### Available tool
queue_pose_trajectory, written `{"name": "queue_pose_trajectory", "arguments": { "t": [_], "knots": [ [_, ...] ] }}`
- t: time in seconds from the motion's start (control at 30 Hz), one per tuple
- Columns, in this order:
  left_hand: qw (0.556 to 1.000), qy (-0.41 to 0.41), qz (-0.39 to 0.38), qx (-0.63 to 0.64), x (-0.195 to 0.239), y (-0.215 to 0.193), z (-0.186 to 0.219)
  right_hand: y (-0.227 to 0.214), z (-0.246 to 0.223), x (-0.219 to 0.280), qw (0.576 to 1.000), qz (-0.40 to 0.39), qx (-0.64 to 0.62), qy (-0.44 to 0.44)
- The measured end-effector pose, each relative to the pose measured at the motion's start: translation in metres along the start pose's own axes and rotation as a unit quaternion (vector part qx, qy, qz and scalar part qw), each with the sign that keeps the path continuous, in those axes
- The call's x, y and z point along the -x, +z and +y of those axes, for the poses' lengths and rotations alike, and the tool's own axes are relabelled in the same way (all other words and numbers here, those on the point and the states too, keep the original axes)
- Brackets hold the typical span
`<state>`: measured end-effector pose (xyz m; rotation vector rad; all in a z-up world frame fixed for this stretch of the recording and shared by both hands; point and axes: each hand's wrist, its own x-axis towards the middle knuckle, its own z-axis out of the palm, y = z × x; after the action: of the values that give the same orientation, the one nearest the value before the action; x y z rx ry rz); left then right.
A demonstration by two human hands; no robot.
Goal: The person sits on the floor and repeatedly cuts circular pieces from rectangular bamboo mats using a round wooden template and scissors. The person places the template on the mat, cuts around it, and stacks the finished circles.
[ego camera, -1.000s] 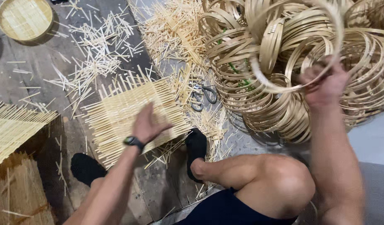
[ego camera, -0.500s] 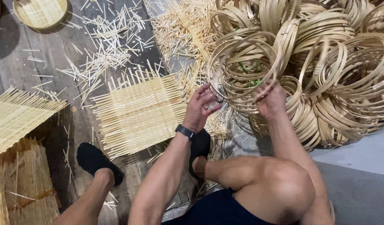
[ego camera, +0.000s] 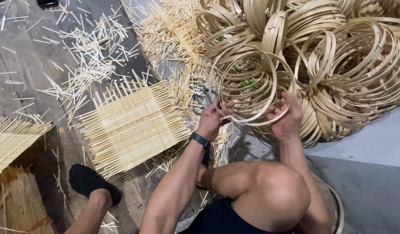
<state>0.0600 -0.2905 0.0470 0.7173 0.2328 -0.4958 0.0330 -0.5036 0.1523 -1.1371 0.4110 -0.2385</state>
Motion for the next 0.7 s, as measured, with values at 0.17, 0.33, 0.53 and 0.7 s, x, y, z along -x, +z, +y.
{"name": "queue_pose_trajectory", "arguments": {
  "t": [0.17, 0.33, 0.53, 0.7],
  "knots": [
    [0.975, -0.014, 0.015, 0.223, 0.004, 0.01, 0.015, -0.012, 0.002, -0.002, 0.999, 0.023, 0.0, -0.029],
    [0.993, 0.093, 0.047, 0.058, -0.006, 0.014, 0.017, -0.038, 0.005, -0.015, 0.987, 0.099, 0.101, -0.079],
    [0.99, 0.121, 0.054, 0.055, 0.01, -0.019, 0.067, -0.086, -0.038, -0.062, 0.946, 0.225, 0.152, -0.178],
    [0.985, 0.116, 0.047, 0.118, 0.045, -0.048, 0.118, -0.063, -0.057, -0.046, 0.712, 0.194, 0.609, -0.292]
  ]
}}
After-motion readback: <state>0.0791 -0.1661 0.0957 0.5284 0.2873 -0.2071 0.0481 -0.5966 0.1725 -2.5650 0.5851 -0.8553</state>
